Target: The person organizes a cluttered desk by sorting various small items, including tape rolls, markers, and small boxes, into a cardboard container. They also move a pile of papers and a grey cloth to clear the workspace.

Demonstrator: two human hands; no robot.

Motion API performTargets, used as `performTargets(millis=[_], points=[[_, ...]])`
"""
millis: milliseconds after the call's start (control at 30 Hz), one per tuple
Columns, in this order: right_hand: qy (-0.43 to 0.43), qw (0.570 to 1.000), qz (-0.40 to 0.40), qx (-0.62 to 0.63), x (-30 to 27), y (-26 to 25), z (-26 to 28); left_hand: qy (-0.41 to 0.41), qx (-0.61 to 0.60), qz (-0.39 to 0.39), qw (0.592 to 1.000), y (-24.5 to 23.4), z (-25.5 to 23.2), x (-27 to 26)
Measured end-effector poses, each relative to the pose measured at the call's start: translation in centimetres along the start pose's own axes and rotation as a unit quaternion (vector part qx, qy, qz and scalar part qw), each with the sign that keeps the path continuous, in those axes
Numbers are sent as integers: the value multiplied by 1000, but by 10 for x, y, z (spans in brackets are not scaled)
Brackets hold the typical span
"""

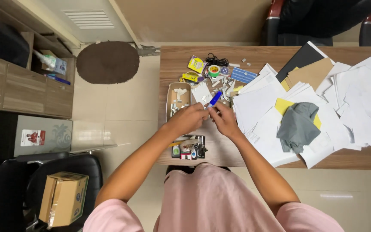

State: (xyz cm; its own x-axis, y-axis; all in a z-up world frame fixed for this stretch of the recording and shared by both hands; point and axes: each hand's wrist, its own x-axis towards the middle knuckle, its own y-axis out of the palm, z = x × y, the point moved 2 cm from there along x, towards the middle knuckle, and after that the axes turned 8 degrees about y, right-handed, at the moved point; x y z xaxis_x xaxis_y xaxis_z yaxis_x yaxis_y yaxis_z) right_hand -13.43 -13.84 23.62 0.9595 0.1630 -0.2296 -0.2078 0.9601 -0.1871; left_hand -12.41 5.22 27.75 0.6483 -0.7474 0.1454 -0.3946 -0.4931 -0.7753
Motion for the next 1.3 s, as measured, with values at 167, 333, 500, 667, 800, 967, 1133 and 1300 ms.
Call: performTargets(millis=[167, 333, 500, 667, 800, 967, 1133, 1300], points=[[-95, 984, -135, -62, -40, 5, -4, -35, 214, 72, 974, -5, -59, -37], [-11, 976, -201, -87, -98, 19, -3, -68, 298, 213, 928, 39, -46, -62], [-86, 955, -249, -134, -145, 47, 8, -34, 351, 142, 925, 80, -11, -66], [-87, 952, -232, -181, -143, 86, -20, -23, 312, 141, 939, 89, -2, -62], [-132, 948, -203, -206, -138, 100, -18, -33, 281, 142, 949, 86, 3, -58], [-159, 945, -157, -238, -138, 107, -25, -43, 261, 152, 952, 88, 14, -53], [-175, 918, -201, -295, -122, 115, -41, -46, 254, 170, 951, 86, 16, -49], [-77, 913, -212, -340, -110, 120, -61, -48, 236, 197, 950, 75, 18, -47]])
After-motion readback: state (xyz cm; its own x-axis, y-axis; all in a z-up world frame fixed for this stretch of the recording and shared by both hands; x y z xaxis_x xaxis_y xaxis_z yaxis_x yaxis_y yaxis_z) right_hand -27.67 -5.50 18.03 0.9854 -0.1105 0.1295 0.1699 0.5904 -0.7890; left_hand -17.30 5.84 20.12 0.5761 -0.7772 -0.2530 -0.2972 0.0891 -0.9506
